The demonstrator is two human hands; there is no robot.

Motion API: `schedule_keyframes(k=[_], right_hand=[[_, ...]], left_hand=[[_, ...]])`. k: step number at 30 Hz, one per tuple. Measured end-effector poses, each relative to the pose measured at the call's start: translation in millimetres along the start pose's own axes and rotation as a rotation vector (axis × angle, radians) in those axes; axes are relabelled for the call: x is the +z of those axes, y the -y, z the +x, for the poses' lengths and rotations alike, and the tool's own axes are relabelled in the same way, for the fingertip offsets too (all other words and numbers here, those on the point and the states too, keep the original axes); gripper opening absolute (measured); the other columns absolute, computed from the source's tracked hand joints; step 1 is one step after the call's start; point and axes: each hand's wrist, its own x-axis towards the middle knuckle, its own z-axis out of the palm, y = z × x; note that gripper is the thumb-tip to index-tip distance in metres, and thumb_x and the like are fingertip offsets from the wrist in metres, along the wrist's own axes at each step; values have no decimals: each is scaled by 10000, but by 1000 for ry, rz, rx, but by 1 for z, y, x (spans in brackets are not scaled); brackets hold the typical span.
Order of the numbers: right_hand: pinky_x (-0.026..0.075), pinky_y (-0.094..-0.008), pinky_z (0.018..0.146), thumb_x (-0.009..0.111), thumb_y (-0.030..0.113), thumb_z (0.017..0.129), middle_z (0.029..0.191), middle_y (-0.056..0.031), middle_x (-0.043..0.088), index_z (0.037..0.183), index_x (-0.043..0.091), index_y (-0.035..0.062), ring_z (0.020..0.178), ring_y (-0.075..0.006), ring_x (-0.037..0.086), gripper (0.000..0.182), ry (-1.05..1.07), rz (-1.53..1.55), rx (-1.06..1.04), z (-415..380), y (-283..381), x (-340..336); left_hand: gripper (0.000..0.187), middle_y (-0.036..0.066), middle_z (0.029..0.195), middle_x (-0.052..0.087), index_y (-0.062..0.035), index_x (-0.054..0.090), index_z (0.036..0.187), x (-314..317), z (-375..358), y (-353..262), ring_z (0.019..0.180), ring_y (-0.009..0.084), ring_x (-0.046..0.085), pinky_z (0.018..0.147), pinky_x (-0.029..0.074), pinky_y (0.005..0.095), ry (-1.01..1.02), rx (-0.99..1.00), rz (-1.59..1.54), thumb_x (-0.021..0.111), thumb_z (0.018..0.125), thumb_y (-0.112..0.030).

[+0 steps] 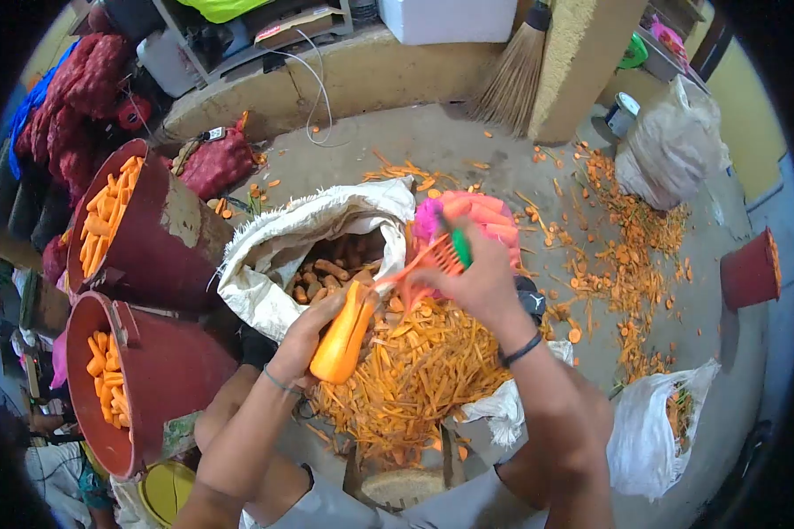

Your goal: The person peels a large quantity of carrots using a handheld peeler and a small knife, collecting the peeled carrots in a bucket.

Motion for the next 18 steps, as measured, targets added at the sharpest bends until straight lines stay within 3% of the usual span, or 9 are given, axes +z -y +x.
schedule_keyframes(k=[1, 4, 7, 10, 13, 18], right_hand=[[539, -356, 730, 904, 422, 634, 892, -126, 692, 1140, 622, 14, 802, -266, 685, 708, 96, -48, -29, -3, 10, 3], [531, -363, 750, 906, 417, 627, 892, -123, 684, 1119, 635, 28, 817, -264, 675, 684, 96, -84, -141, 0, 4, 8], [528, -374, 734, 906, 410, 629, 871, -121, 681, 1100, 638, 45, 797, -274, 673, 653, -13, -135, -34, 14, -16, -4], [519, -360, 717, 890, 406, 664, 867, -119, 684, 1123, 634, 41, 784, -257, 672, 640, -72, -90, 95, 14, -29, -2], [514, -357, 714, 860, 447, 701, 859, -134, 678, 1130, 630, 27, 783, -259, 665, 642, 71, 27, 163, 14, -12, 3], [508, -438, 719, 788, 498, 771, 880, -209, 659, 1117, 586, 21, 831, -370, 666, 623, 349, -97, 199, -14, -12, 49]], left_hand=[[471, 66, 1094, 653, -27, 484, 1402, -3, 3, 0, 890, 129, 652, 738, 544, 241, -19, 15, 57, 503, 1023, -306], [452, 56, 1077, 658, -10, 509, 1377, -8, 3, 14, 855, 105, 637, 747, 529, 244, -23, 13, 154, 490, 1037, -307], [468, 56, 1066, 664, -1, 510, 1373, -5, 3, 14, 864, 111, 641, 771, 533, 258, -32, -84, 231, 492, 1038, -327], [465, 68, 1050, 669, -4, 535, 1333, -6, -5, 11, 876, 134, 656, 783, 546, 277, -33, -5, 210, 489, 1034, -357], [492, 81, 1019, 671, -14, 558, 1285, -16, -5, 4, 864, 160, 668, 784, 560, 293, -100, 34, 32, 463, 1030, -423], [518, 88, 1004, 642, -40, 534, 1304, -30, 6, 11, 830, 201, 645, 746, 559, 339, -124, 168, -278, 416, 1030, -464]])
